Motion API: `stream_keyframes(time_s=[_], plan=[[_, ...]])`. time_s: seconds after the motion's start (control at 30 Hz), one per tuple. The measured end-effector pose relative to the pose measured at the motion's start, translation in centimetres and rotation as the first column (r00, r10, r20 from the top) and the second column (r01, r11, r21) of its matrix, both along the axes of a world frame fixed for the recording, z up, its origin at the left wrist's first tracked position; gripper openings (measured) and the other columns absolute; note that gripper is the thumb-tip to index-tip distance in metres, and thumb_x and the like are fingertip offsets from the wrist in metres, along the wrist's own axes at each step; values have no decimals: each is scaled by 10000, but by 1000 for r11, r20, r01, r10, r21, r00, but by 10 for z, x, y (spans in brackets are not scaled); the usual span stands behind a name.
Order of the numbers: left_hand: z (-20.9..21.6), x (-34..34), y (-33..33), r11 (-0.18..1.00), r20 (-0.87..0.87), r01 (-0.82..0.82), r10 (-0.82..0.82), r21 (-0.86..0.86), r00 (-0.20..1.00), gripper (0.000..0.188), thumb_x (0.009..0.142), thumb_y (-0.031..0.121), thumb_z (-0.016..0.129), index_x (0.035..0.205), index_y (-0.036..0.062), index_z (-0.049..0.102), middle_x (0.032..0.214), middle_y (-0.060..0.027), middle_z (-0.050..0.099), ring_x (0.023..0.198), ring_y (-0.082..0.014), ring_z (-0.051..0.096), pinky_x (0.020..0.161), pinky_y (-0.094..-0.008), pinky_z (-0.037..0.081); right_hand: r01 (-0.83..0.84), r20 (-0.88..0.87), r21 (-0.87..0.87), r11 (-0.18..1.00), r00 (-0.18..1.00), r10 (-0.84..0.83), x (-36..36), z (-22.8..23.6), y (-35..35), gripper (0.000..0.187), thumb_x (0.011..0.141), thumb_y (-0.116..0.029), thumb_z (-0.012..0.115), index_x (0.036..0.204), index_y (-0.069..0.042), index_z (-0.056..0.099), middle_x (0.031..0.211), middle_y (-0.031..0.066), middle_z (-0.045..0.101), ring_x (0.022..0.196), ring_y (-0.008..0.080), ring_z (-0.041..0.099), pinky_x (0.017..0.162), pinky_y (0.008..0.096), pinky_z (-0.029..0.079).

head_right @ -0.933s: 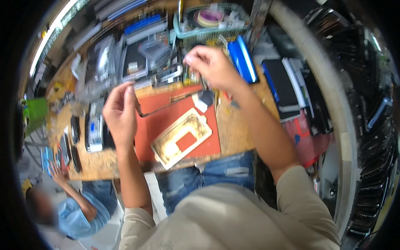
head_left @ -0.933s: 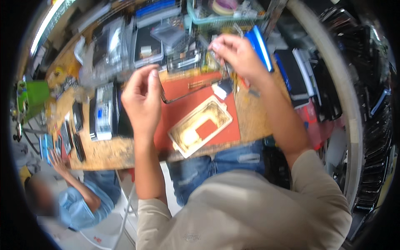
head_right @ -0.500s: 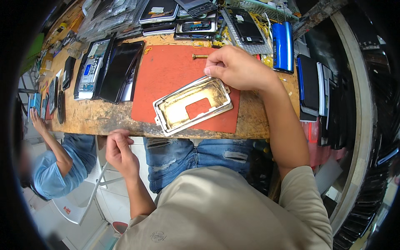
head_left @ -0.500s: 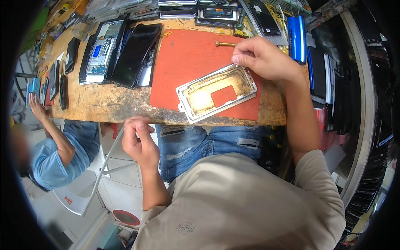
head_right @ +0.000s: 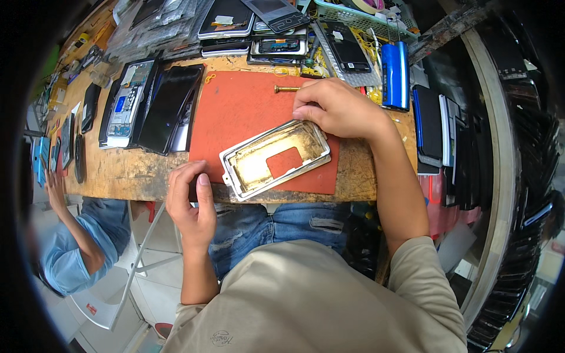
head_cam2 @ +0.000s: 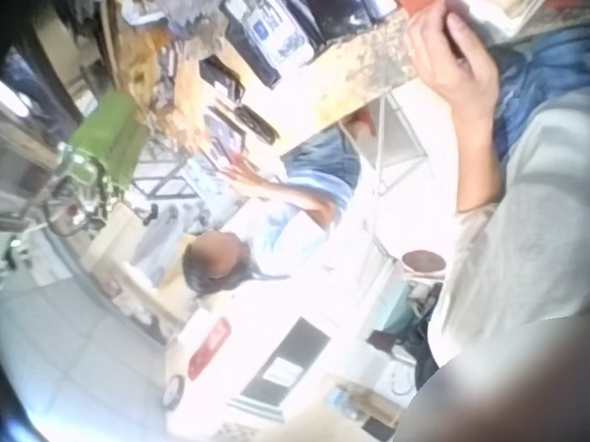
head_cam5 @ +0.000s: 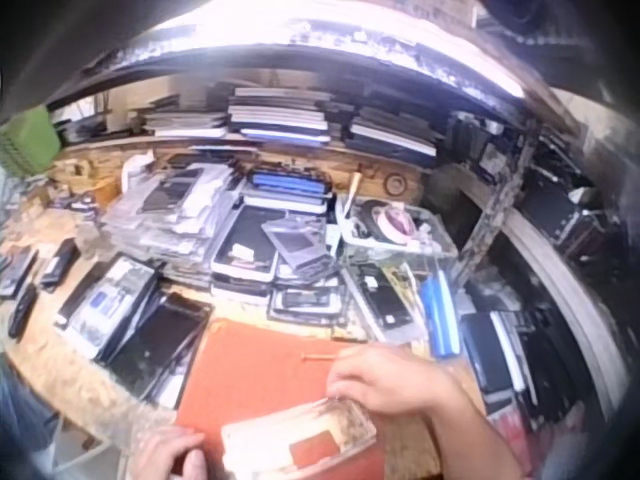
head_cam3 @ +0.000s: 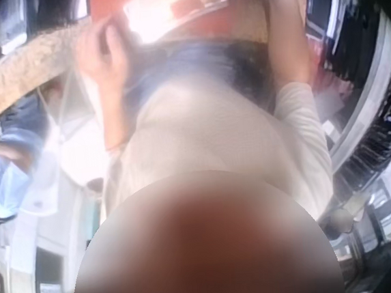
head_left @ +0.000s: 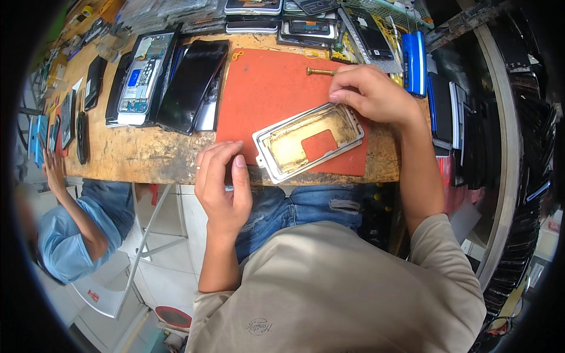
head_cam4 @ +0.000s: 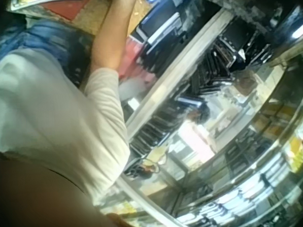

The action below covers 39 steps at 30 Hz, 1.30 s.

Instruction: The person assembles a mobile phone by placing a screen into a metal frame, cleaning the frame interior, and inserting a battery. The person handles multiple phone frames and components on a cluttered workbench.

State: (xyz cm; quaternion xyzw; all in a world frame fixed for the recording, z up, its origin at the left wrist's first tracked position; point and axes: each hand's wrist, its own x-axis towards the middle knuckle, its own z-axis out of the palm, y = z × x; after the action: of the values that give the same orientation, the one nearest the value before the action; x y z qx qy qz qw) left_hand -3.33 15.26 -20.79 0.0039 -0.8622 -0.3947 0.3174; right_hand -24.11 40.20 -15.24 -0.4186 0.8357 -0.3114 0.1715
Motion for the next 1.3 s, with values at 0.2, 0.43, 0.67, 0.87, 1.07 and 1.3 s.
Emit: stream_keyframes(time_s=[0.2,0.43,0.67,0.87,1.07,1.3], plan=[[-3,3,-2,1000,54,15,-13,-26,998,202,922,-23,658,1121,-38,690,1063,-193,710,993,-353,679,898,-432,536,42,-157,78,996,987,-29,11,4,-2,167,945,-186,716,921,-20,717,937,149,701,901,389,673,792,478,527],[-4,6,26,968,174,-28,73,-249,982,914,881,214,765,1579,-88,258,1453,-287,544,1313,-415,532,1140,-527,315,82,-354,85,993,934,-47,22,8,-2,169,935,-200,707,896,-36,713,926,128,693,886,369,688,775,479,547],[-9,7,22,989,216,-34,65,-147,974,838,901,108,690,1583,-101,250,1395,-285,588,1306,-413,526,1140,-506,337,61,-389,132,989,921,-5,28,2,-1,163,928,-191,714,867,-48,668,877,116,645,845,363,655,726,478,516],[-7,7,27,980,155,-57,27,189,988,674,1044,253,476,1571,-104,252,1398,-310,522,1298,-341,531,1125,-464,374,60,-366,138,989,931,-5,28,2,-3,162,914,-170,724,865,-37,646,875,126,643,847,369,657,727,483,515],[18,-6,35,993,159,83,-69,-84,985,546,985,118,598,1473,-90,466,1386,-282,579,1289,-416,572,1118,-485,410,66,-396,99,993,918,-22,32,2,-4,164,898,-163,733,910,-34,632,881,132,648,861,376,663,738,498,514],[30,-39,80,766,470,328,-38,-553,882,685,991,292,569,1574,-34,415,1627,-264,397,1535,-446,335,1254,-544,239,23,-420,57,998,908,3,30,-7,-5,114,857,-148,754,869,-52,694,898,112,652,899,343,676,760,472,532]])
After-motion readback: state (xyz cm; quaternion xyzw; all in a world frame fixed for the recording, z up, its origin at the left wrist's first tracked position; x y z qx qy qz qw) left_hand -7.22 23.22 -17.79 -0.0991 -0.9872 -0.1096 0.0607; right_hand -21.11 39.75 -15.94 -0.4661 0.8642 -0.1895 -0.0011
